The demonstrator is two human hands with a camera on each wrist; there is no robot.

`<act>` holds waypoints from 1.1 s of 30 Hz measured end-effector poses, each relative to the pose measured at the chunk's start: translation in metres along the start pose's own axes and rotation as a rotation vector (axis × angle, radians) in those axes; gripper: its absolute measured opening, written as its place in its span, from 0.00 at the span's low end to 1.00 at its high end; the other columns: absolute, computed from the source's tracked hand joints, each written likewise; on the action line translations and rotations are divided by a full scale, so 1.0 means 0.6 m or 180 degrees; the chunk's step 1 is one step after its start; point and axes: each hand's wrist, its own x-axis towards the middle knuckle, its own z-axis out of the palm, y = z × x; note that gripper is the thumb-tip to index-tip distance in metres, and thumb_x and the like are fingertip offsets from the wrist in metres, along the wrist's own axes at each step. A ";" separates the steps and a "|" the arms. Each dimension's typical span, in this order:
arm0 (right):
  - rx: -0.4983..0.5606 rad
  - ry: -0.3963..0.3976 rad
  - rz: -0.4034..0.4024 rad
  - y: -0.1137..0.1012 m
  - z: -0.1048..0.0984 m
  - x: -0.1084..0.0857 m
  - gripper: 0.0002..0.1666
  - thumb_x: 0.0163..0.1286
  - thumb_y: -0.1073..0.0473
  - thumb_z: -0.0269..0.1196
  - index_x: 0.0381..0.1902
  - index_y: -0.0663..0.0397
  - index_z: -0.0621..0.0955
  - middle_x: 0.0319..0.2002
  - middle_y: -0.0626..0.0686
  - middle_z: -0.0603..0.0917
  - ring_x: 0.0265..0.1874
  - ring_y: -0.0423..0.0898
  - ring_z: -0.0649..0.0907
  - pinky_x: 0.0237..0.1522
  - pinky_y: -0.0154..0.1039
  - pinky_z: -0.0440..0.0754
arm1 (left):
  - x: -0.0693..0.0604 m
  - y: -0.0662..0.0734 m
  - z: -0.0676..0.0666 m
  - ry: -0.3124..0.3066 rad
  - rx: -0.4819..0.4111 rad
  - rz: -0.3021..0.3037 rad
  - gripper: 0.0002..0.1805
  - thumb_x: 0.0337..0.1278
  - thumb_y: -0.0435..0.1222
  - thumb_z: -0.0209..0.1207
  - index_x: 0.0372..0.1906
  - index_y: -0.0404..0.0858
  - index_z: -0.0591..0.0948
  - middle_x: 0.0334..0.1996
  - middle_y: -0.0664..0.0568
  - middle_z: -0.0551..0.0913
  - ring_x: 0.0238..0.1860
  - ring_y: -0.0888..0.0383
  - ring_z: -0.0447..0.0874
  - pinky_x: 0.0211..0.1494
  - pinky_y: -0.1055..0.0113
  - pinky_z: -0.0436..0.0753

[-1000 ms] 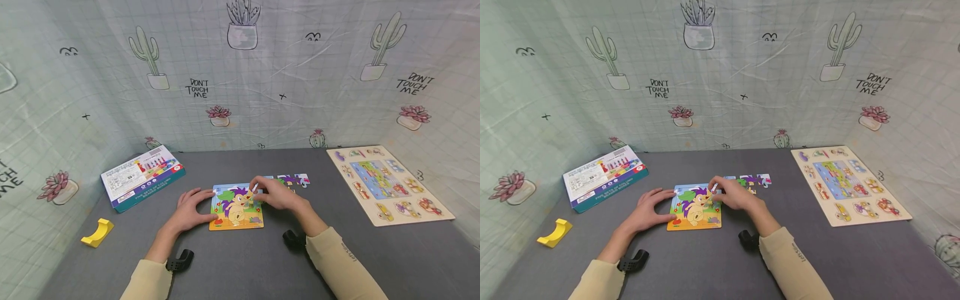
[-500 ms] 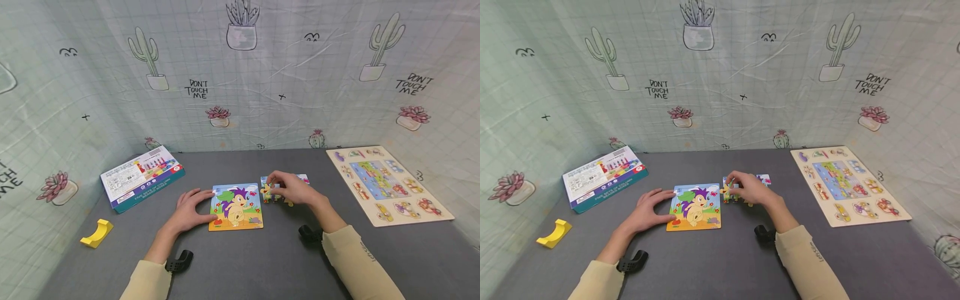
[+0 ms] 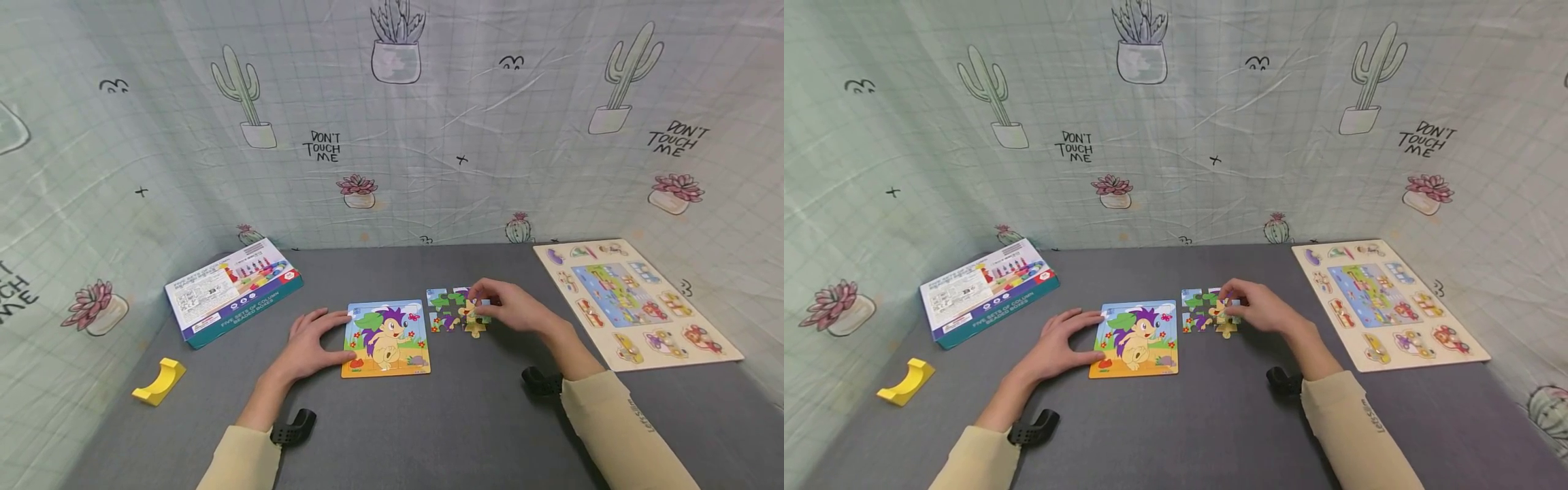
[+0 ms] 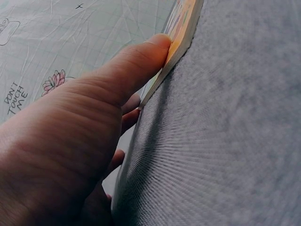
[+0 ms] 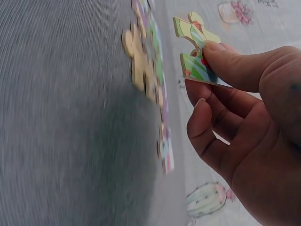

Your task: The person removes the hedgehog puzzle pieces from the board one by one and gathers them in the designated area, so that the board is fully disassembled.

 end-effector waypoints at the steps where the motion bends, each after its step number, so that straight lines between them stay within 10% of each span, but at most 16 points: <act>1: 0.0017 -0.0009 0.0006 0.004 -0.003 -0.003 0.08 0.73 0.65 0.64 0.48 0.57 0.79 0.46 0.54 0.83 0.48 0.54 0.82 0.46 0.49 0.80 | 0.000 0.001 0.000 -0.0002 -0.0004 0.0003 0.41 0.48 0.55 0.74 0.68 0.43 0.78 0.68 0.47 0.75 0.74 0.39 0.55 0.72 0.34 0.41; 33: -0.0373 -0.0090 0.0190 0.069 -0.022 -0.030 0.09 0.72 0.66 0.64 0.48 0.58 0.81 0.41 0.52 0.80 0.37 0.48 0.75 0.42 0.48 0.74 | 0.000 -0.001 0.001 -0.0016 -0.0024 -0.0052 0.41 0.48 0.55 0.74 0.68 0.45 0.78 0.68 0.49 0.74 0.75 0.40 0.53 0.73 0.35 0.41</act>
